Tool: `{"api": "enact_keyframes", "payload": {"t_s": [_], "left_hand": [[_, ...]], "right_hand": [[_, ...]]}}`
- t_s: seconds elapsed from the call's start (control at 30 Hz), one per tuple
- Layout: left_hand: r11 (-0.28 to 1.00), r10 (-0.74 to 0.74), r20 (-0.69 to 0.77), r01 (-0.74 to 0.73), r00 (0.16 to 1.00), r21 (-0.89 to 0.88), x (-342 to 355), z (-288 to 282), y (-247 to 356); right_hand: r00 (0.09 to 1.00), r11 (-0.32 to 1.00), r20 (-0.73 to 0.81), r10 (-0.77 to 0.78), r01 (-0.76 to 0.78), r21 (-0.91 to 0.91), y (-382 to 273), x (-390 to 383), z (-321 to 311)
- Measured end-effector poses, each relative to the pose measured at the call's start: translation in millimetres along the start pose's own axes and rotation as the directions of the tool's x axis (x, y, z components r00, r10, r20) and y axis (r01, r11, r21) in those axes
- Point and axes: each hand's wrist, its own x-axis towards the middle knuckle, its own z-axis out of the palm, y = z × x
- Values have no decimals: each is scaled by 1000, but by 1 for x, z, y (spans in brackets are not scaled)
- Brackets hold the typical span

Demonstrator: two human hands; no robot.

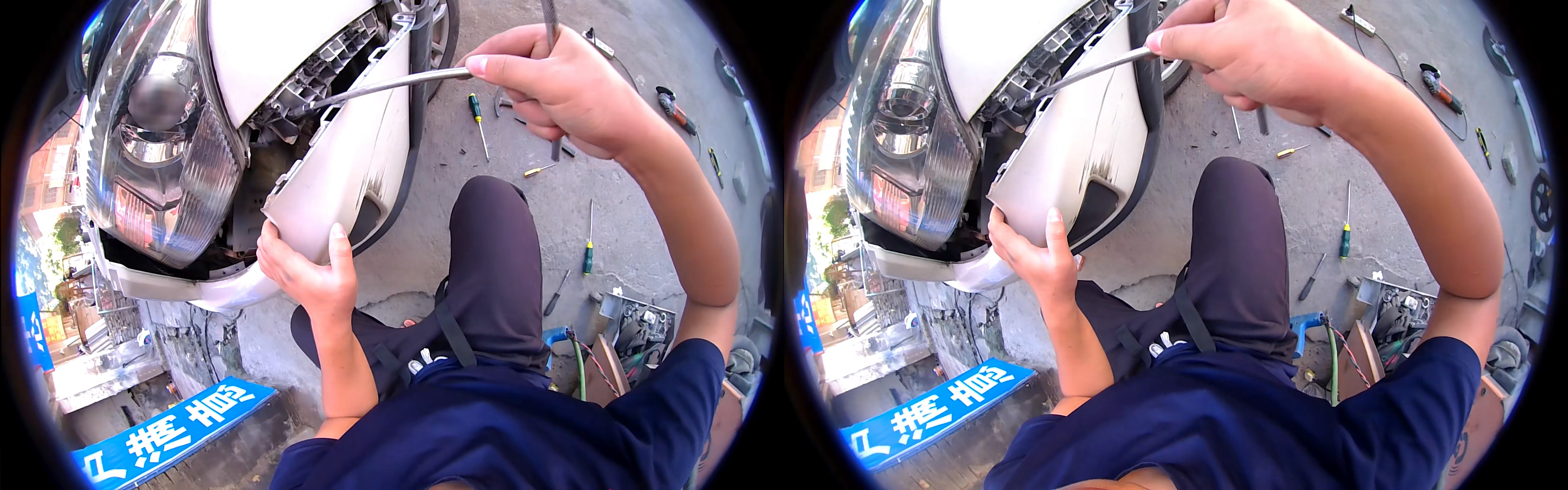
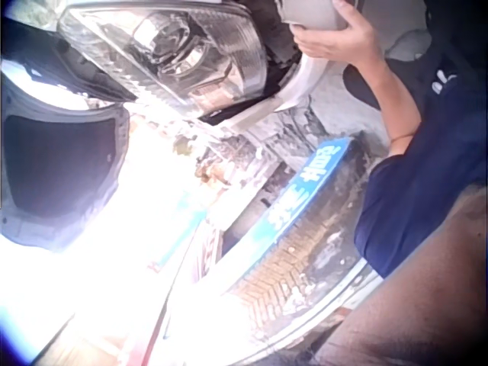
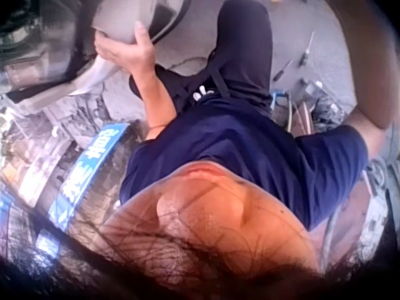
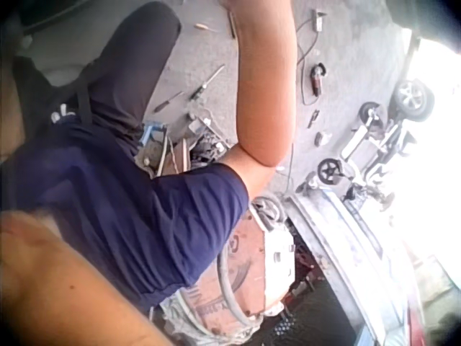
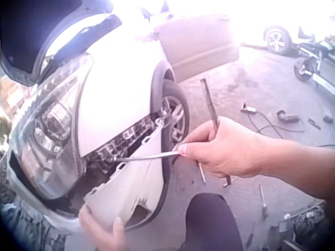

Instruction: The person uses a T-handle wrench and a screwdriver to remove bolts and fasteners from the front bumper and headlight area of a white car. They manipulate the bumper cover and headlight assembly to detach components while working in a garage.

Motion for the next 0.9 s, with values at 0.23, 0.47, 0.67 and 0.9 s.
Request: {"api": "enact_keyframes", "payload": {"t_s": [0.23,0.47,0.67,0.9], "left_hand": [[999,24,49,-26,999,46,23,-13,18],[847,182,184,-249,966,469,78,14,54],[816,187,61,-190,980,546,60,28,56],[797,251,51,-237,967,555,64,37,51]], "right_hand": [[999,992,12,-34,35,-117,-13,15,-5],[996,981,-3,-89,87,-171,-2,10,-7],[971,956,-32,-238,229,-181,8,2,5],[988,971,42,-148,153,-181,3,12,-10]]}}
